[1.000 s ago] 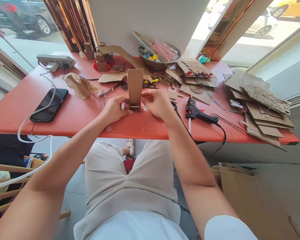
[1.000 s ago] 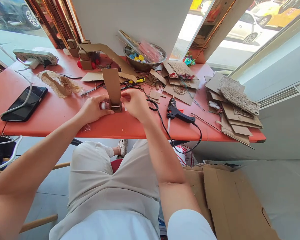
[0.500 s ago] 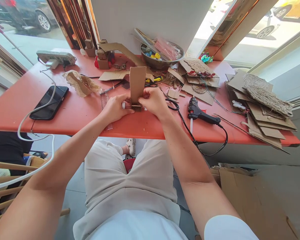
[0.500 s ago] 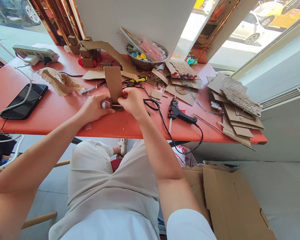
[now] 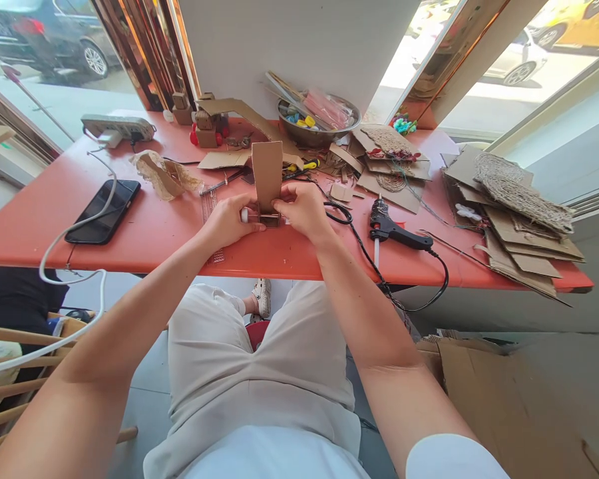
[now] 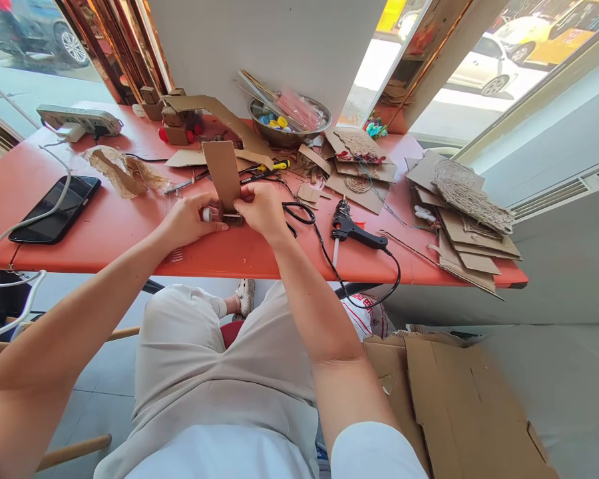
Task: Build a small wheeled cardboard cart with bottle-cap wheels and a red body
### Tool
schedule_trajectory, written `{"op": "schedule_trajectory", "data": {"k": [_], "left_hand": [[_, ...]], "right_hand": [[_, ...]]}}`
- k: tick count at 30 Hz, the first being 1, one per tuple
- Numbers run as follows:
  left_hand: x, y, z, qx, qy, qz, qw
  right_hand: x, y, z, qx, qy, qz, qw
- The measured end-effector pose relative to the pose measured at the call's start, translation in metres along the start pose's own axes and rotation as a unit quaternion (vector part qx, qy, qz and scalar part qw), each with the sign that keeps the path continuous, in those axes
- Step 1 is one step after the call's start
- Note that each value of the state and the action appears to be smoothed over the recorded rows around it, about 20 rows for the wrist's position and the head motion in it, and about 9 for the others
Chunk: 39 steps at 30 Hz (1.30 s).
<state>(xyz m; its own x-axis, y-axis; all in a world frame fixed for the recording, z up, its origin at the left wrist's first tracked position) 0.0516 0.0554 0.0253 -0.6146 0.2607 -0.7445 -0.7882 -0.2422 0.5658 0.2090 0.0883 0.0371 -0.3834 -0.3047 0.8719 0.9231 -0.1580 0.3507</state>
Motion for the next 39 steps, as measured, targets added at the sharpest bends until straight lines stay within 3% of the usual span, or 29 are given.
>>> {"op": "schedule_trajectory", "data": {"k": [4, 8, 11, 14, 17, 21, 31, 39], "left_hand": [[0.006, -0.002, 0.001, 0.002, 0.009, -0.015, 1.000], [0.007, 0.000, 0.003, -0.004, 0.011, -0.049, 0.999], [-0.001, 0.014, 0.002, -0.067, 0.000, -0.095, 0.993], [-0.019, 0.033, -0.004, -0.154, -0.005, -0.189, 0.970], [-0.041, 0.034, -0.014, -0.156, 0.017, -0.282, 0.946], [-0.056, 0.023, -0.025, -0.149, 0.065, -0.328, 0.931], [-0.049, 0.015, -0.039, -0.199, 0.126, -0.330, 0.914], [-0.048, 0.009, -0.046, -0.211, 0.134, -0.325, 0.912]], "right_hand": [[0.005, 0.003, 0.004, -0.022, 0.002, 0.015, 1.000], [0.016, 0.022, 0.009, -0.083, 0.027, 0.033, 0.996], [0.026, 0.040, 0.005, -0.113, 0.048, 0.059, 0.991], [0.035, 0.047, -0.008, -0.077, 0.057, 0.117, 0.988], [0.041, 0.042, -0.024, -0.018, 0.041, 0.195, 0.980], [0.043, 0.032, -0.039, 0.016, 0.008, 0.241, 0.970], [0.028, 0.014, -0.062, -0.046, -0.078, 0.323, 0.942], [0.023, 0.009, -0.072, -0.078, -0.093, 0.329, 0.936]]}}
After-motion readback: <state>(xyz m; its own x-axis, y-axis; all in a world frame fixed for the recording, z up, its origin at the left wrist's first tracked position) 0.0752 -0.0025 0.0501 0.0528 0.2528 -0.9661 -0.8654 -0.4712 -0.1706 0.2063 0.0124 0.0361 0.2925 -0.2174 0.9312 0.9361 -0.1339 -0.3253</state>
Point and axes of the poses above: each hand's wrist, its own z-axis towards the middle knuckle, its own y-axis out of the back of the hand, x = y × z, the point moved 7 cm from there along z, towards the middle knuckle, and after that the axes turned 15 degrees about -x, right-handed, at the moved point
